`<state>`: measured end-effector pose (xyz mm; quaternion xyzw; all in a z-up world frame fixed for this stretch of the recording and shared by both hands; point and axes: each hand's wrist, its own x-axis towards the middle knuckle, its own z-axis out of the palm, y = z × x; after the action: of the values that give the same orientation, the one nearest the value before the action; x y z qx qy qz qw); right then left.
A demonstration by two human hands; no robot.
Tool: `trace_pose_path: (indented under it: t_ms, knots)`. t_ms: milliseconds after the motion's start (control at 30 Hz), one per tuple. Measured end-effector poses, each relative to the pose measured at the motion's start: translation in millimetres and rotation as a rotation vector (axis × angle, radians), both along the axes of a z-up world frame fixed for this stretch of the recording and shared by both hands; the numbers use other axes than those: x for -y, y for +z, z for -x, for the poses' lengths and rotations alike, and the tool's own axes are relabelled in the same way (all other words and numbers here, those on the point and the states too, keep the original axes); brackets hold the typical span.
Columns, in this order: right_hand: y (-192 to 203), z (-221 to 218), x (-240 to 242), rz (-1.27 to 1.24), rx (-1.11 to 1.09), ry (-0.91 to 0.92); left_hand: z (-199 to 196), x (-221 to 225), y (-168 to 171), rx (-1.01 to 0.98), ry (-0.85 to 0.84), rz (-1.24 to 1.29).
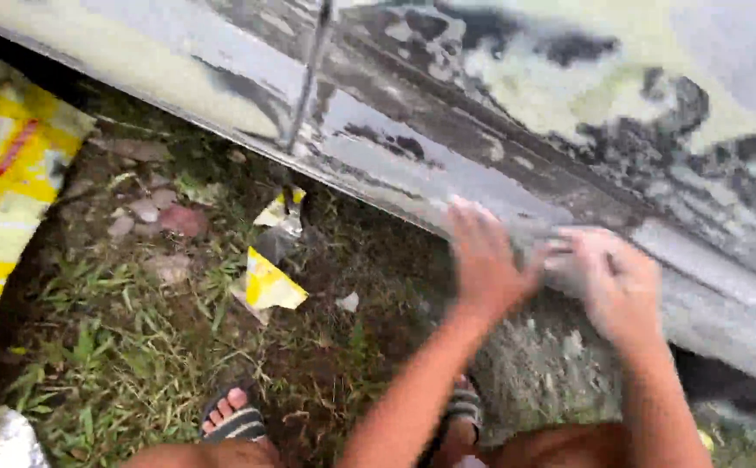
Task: Sanding the exterior door of a car to smooth out body filler and prepare the surface for painting.
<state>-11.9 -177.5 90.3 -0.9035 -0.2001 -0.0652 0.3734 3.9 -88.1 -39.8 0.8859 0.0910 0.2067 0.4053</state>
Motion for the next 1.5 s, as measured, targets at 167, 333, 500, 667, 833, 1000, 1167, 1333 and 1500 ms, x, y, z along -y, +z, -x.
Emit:
trace_pose_path:
  t_ms: [167,333,500,667,833,1000,1167,1333,1500]
  knots:
    - [-3.4,-24.9,4.7,-0.252,-0.111,-0.030,2.0,-5.5,18.0,-0.034,-0.108,0.148]
    - [-8.1,-28.6,8.8,-0.264,-0.063,0.106,-35.4,-79.5,31.6,0.592,0.580,0.082]
    - [-8.0,-42.8,31.1,-0.468,-0.151,0.138,-4.5,22.6,15.8,-0.161,-0.024,-0.129]
    - [-8.1,-32.5,40.8,-0.379,-0.044,0.154,-23.9,0.7,12.9,0.299,0.176,0.168]
    - [-10.5,-20.2,47.2,-0.323,-0.088,0.071,-38.2,-76.6,46.5,0.606,0.649,0.216]
    - [-7.7,-5.1,11.4,-0.320,-0.064,0.127,2.7,22.2,31.0,0.140,0.112,0.442]
    - [-12.3,-3.8,13.1,-0.268,-0.010,0.194,-33.0,-79.4,18.1,0.389,0.531,0.360]
    - [-28.1,-18.5,-0.9,-0.285,-0.080,0.173,-17.8,-86.7,25.1,0.466,0.664,0.505]
    - [-34.5,-5.5,-58.8,-0.215,-0.078,0.228,-16.5,-19.8,-30.7,0.555,0.298,0.390]
